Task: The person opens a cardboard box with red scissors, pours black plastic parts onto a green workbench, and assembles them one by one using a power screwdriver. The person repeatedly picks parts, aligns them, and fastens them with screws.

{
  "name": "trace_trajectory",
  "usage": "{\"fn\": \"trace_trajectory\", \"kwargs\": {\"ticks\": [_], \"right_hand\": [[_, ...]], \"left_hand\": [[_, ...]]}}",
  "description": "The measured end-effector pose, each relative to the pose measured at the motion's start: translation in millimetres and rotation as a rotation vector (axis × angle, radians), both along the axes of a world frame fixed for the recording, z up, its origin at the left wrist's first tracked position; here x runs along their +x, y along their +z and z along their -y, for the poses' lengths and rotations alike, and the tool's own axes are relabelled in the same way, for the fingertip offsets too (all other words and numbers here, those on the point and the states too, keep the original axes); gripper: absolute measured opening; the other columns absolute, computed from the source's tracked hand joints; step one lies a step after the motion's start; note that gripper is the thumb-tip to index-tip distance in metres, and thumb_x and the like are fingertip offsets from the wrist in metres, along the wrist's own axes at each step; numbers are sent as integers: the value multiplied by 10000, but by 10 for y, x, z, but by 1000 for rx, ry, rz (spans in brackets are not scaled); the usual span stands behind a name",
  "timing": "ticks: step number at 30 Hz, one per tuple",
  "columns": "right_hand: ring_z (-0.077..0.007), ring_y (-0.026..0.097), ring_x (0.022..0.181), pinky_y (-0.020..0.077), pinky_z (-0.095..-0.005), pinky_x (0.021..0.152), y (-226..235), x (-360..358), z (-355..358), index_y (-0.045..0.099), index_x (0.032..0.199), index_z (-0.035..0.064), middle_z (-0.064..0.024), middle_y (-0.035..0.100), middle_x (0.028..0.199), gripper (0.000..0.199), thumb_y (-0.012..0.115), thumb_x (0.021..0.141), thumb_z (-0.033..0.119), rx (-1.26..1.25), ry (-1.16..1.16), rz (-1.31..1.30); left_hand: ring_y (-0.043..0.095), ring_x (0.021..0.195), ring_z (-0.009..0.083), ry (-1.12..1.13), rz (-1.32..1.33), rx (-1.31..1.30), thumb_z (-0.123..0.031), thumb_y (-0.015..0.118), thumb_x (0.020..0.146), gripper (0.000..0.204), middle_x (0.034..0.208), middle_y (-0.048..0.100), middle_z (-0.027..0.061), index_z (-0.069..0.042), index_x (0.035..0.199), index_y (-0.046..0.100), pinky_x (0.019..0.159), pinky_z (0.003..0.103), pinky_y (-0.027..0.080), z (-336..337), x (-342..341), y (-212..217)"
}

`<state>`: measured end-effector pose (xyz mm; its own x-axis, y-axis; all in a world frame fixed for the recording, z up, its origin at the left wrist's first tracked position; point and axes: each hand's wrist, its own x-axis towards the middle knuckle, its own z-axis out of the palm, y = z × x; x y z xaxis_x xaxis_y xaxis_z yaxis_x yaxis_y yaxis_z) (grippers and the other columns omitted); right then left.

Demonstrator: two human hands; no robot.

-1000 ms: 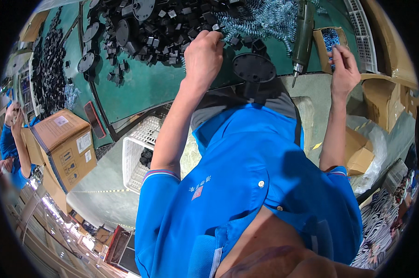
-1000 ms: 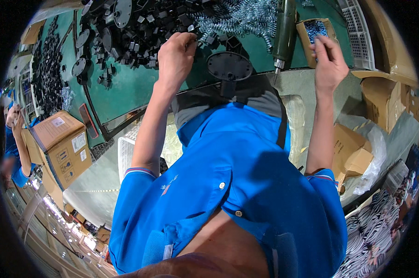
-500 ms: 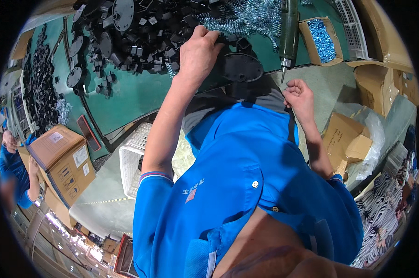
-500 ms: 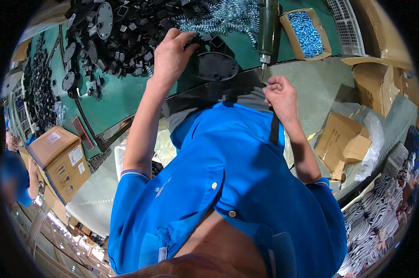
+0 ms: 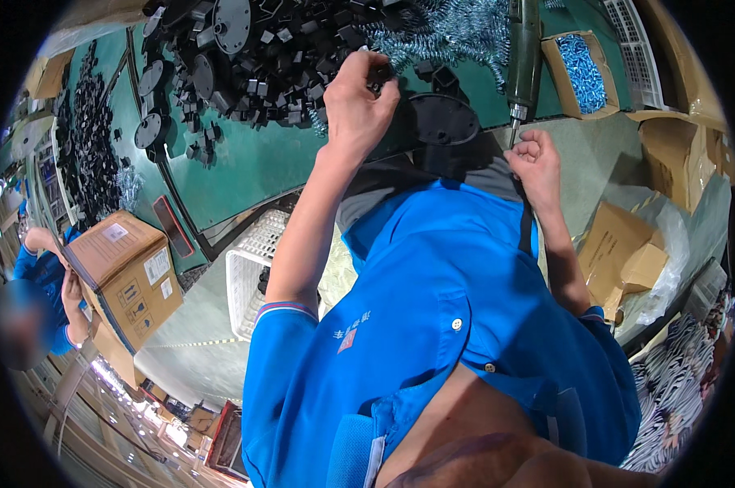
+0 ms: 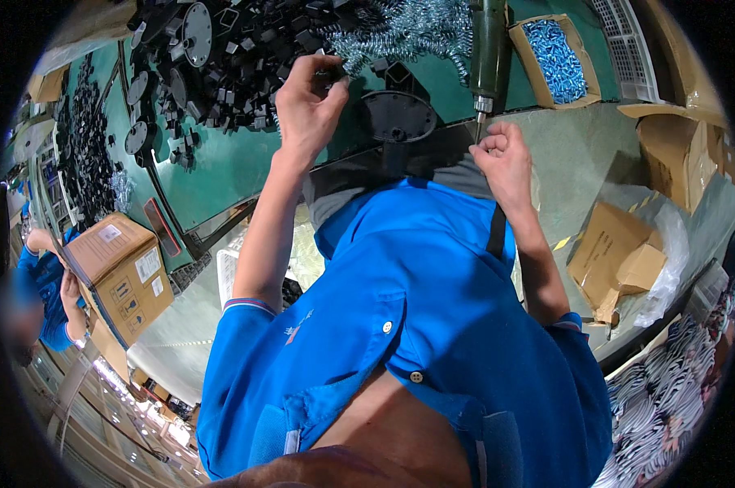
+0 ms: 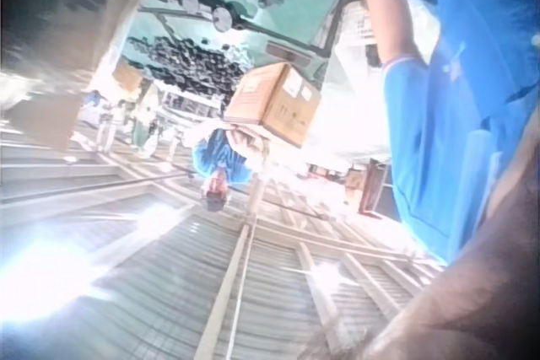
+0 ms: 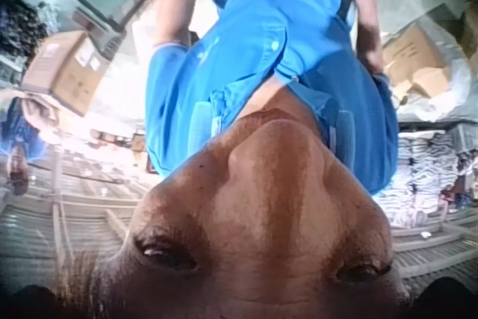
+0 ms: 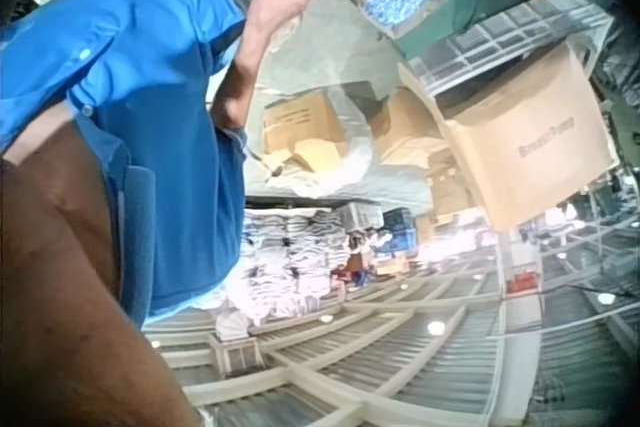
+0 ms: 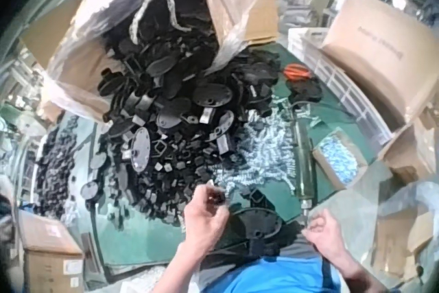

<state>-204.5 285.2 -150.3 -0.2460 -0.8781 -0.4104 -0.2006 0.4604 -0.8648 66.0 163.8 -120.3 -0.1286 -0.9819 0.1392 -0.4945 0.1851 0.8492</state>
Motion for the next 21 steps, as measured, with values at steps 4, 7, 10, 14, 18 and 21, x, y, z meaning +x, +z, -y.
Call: {"fn": "trace_trajectory", "kwargs": {"ticks": [4,7,10,14,18,21], "right_hand": [[-78,583,672,474,-227,606,-36,13,20,508,1079,-36,-64,638,793,369,712,772,-33,-70,-10,-15],[-82,587,691,477,-229,617,-25,36,21,513,1073,-35,-66,631,793,356,703,773,-38,-98,-25,-7],[-77,579,698,474,-225,623,-35,40,1,512,1067,-29,-60,617,793,335,682,779,-50,-119,-47,15],[-57,554,686,462,-206,618,-84,98,-38,507,1064,-23,-41,596,800,310,648,791,-68,-204,-126,53],[-39,535,678,449,-185,605,-168,90,-78,502,1072,-19,-29,586,804,317,645,796,-81,-212,-131,179],[-35,534,672,448,-181,598,-193,57,-96,497,1080,-18,-29,581,805,321,651,804,-79,-166,-68,119]], "left_hand": [[671,832,220,-61,-471,412,50,512,771,304,1000,630,99,8,1066,567,710,345,572,61,-72,253],[671,790,193,-145,-836,725,57,475,736,322,1002,623,116,-8,1035,579,709,330,572,275,-80,260],[657,774,186,-229,-503,672,-56,646,765,176,934,632,59,-14,936,646,646,326,535,425,-128,273],[614,685,140,-240,328,-109,-183,741,807,195,760,620,13,-39,935,717,614,302,493,581,-277,55],[616,763,261,-343,521,-316,-112,646,779,162,805,608,99,-71,926,701,663,376,508,776,-556,58],[631,776,329,-407,599,-309,-131,605,743,71,774,586,127,-84,731,658,660,434,516,849,-655,131]]}}
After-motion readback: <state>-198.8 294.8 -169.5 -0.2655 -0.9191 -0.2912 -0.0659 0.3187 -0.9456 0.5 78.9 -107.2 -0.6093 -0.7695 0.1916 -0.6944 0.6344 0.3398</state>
